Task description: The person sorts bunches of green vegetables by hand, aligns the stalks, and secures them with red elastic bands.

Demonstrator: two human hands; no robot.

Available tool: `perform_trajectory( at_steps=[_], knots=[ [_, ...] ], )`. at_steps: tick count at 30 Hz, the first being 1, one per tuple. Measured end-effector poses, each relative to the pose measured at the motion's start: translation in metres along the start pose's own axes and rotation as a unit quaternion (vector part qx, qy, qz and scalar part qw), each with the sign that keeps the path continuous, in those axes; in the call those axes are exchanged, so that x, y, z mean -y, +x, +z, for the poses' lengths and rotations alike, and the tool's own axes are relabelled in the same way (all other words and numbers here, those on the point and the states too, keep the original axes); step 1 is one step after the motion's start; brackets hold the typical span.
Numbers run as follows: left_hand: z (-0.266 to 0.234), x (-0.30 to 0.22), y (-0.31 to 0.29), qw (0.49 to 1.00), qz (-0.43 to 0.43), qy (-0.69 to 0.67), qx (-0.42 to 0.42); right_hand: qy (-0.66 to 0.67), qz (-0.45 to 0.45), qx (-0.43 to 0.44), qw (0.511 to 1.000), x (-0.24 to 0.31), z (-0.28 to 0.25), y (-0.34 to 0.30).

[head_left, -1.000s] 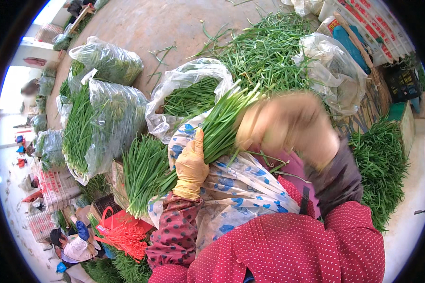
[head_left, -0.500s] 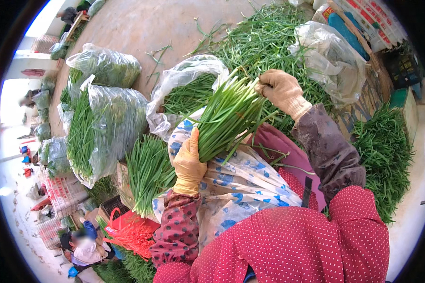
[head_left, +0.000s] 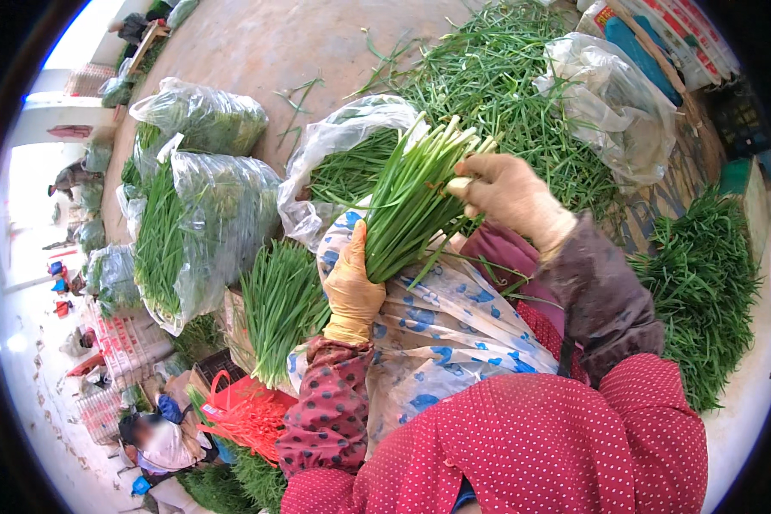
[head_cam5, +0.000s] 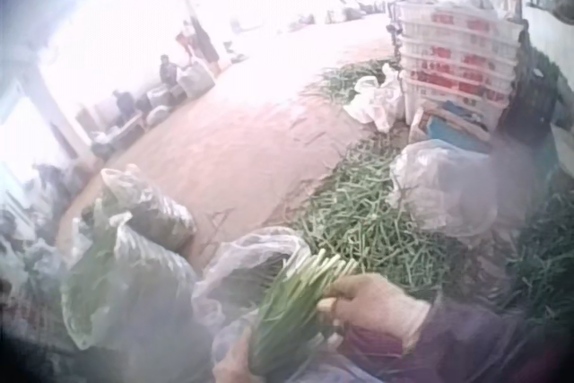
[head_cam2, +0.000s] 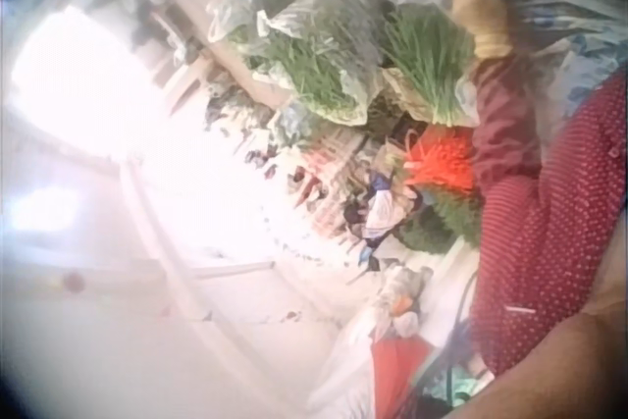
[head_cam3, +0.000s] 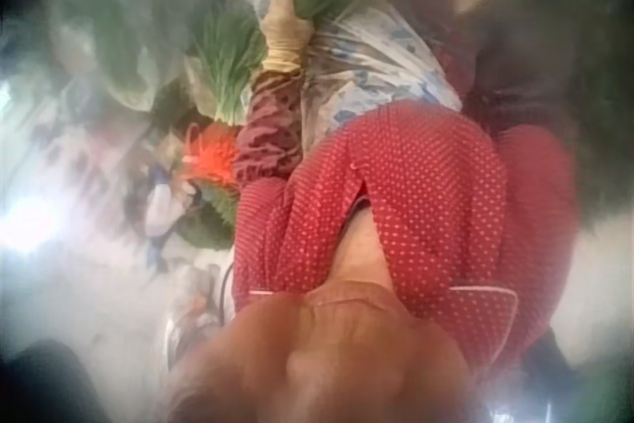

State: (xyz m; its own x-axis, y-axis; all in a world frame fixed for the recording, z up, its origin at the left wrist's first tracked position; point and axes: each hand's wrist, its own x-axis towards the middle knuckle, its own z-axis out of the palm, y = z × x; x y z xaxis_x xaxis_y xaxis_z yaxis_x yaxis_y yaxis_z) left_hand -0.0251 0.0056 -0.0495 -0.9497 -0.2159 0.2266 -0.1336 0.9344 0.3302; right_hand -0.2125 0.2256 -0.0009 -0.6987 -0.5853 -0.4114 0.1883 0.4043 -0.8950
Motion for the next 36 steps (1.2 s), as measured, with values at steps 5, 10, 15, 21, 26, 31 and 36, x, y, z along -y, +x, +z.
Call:
perform_trajectory(
  at_steps=[5, 10, 15, 21, 26, 31, 36],
  knots=[
    [0.007, 0.004, 0.001, 0.999, -0.019, -0.031, -0.009, 0.114, 0.108, 0.048, 0.986, 0.013, 0.037, 0.007],
    [0.002, 0.01, 0.004, 0.991, -0.076, -0.113, 0.014, 0.061, -0.158, 0.534, 0.829, 0.037, 0.043, -0.039],
    [0.0, 0.046, -0.001, 0.954, -0.134, -0.262, 0.052, 0.129, -0.093, 0.458, 0.875, 0.043, -0.039, -0.062],
    [-0.011, 0.039, 0.007, 0.877, -0.203, -0.424, 0.102, 0.193, -0.063, 0.004, 0.979, -0.028, -0.081, -0.003],
    [-0.012, 0.042, 0.004, 0.861, -0.253, -0.427, 0.108, -0.146, -0.063, 0.038, 0.987, -0.02, -0.039, 0.014],
    [-0.025, 0.045, 0.008, 0.788, -0.303, -0.514, 0.155, 0.3, 0.026, 0.07, 0.951, -0.027, -0.011, 0.034],
    [-0.026, 0.041, 0.006, 0.73, -0.311, -0.588, 0.156, 0.353, -0.017, 0.0, 0.936, -0.019, -0.005, 0.024]
  ],
)
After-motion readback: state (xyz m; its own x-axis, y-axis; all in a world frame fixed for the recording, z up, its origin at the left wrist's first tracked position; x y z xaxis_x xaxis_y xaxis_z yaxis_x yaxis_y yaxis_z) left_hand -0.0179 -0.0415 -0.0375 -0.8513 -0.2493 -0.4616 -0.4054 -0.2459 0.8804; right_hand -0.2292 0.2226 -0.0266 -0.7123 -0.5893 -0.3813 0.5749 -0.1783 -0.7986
